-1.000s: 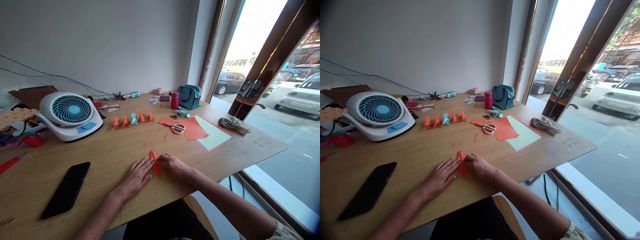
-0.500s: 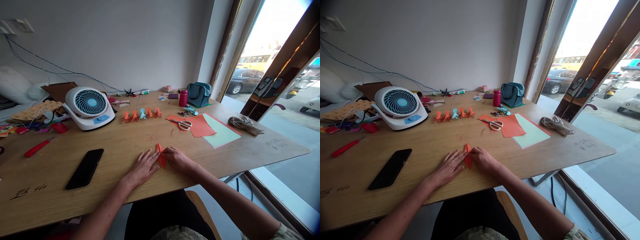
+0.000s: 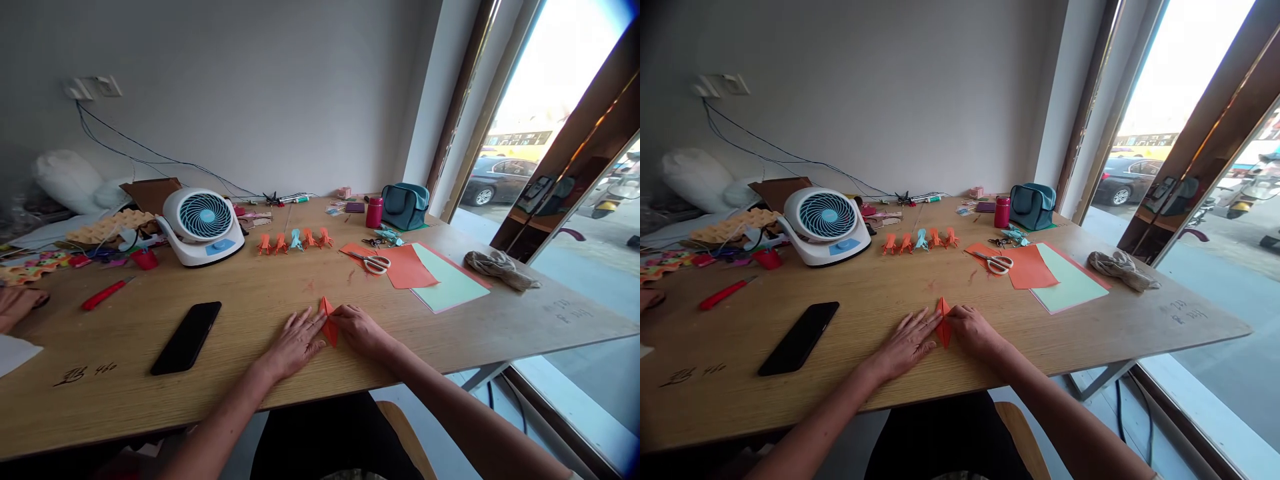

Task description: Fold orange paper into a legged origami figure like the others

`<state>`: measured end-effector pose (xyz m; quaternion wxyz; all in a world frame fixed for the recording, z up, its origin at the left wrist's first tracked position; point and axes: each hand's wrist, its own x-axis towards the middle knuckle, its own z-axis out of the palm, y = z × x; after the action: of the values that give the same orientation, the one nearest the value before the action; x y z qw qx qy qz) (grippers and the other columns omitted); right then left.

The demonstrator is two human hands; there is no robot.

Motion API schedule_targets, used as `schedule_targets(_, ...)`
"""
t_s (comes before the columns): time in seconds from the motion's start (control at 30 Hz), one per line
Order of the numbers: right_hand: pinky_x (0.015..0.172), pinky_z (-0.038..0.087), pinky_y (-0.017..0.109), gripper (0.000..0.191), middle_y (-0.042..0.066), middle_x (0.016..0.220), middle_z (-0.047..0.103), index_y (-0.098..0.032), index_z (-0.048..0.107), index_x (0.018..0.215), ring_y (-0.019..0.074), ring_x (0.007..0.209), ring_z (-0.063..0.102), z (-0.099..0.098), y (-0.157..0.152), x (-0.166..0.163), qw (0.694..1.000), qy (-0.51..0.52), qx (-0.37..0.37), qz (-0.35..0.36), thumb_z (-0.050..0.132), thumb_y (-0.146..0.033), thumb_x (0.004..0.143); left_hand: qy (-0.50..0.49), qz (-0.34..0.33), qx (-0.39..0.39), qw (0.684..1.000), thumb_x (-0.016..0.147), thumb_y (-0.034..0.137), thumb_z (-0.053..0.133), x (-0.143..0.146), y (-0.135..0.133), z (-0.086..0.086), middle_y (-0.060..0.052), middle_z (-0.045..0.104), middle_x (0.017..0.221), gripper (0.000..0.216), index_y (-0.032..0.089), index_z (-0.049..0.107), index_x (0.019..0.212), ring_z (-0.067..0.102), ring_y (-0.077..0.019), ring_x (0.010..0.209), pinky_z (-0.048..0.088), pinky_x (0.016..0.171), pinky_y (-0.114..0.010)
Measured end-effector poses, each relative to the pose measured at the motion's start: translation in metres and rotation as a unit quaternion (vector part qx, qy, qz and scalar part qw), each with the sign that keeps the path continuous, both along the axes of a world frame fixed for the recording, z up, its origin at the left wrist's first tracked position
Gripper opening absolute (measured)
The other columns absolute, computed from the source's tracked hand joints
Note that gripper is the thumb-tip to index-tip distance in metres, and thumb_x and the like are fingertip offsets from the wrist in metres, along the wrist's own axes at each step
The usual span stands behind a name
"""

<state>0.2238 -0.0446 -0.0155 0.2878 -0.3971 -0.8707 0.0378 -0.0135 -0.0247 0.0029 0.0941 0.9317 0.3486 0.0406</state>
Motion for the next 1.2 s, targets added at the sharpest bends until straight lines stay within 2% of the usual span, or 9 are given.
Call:
schedule_targets(0.23,0.09,0.053,0.036,0.041,0.012,0.11,0.068,-0.018,0.069,0.126,0.0215,0.097,0.064,0.0,-0.001,-0.001,1.0,0.001,0.006,-0.008,0.05,-0.004,0.093,0.01,0.007,-0.011,1.0,0.103,0.064,0.024,-0.001,0.001,-0.002,-0.004,0.026,0.168,0.069,0.03,0.02,0.162,0.016,-0.0337,0.157,0.021,0.124,-0.059)
schedule_targets(0.43,0.089,0.053,0.036,0.041,0.012,0.112,0.069,-0.019,0.069,0.126,0.0218,0.098,0.064,-0.001,-0.001,-0.001,1.0,-0.004,0.008,-0.015,0.05,-0.005,0.093,0.02,0.007,-0.008,1.0,0.103,0.062,0.026,0.0,0.002,-0.003,-0.003,0.024,0.168,0.067,0.032,0.019,0.162,0.014,-0.0338,0.157,0.021,0.124,-0.06)
schedule_targets(0.67,0.091,0.051,0.037,0.042,0.012,0.114,0.071,-0.02,0.07,0.126,0.0222,0.103,0.066,0.002,-0.002,0.0,0.999,-0.021,0.018,-0.018,0.049,-0.005,0.092,0.028,0.0,0.009,1.0,0.104,0.058,0.031,0.003,0.002,-0.001,-0.006,0.026,0.168,0.066,0.028,0.021,0.162,0.015,-0.0371,0.157,0.024,0.121,-0.062)
schedule_targets(0.9,0.096,0.047,0.041,0.04,0.015,0.121,0.069,-0.017,0.07,0.125,0.0243,0.106,0.066,-0.003,-0.001,0.004,0.999,-0.023,-0.01,-0.025,0.048,-0.006,0.094,0.018,0.011,-0.018,1.0,0.105,0.056,0.029,0.004,0.002,-0.003,-0.005,0.024,0.169,0.065,0.028,0.02,0.163,0.008,-0.0358,0.158,0.017,0.123,-0.06)
schedule_targets(1.2,0.096,0.046,0.04,0.038,0.015,0.12,0.068,-0.017,0.069,0.126,0.0245,0.106,0.064,0.001,-0.002,0.004,0.999,-0.043,-0.016,-0.023,0.047,-0.009,0.096,0.024,0.026,-0.021,0.999,0.105,0.057,0.031,0.01,0.0,-0.002,-0.004,0.027,0.168,0.066,0.025,0.024,0.162,0.009,-0.0366,0.158,0.015,0.125,-0.06)
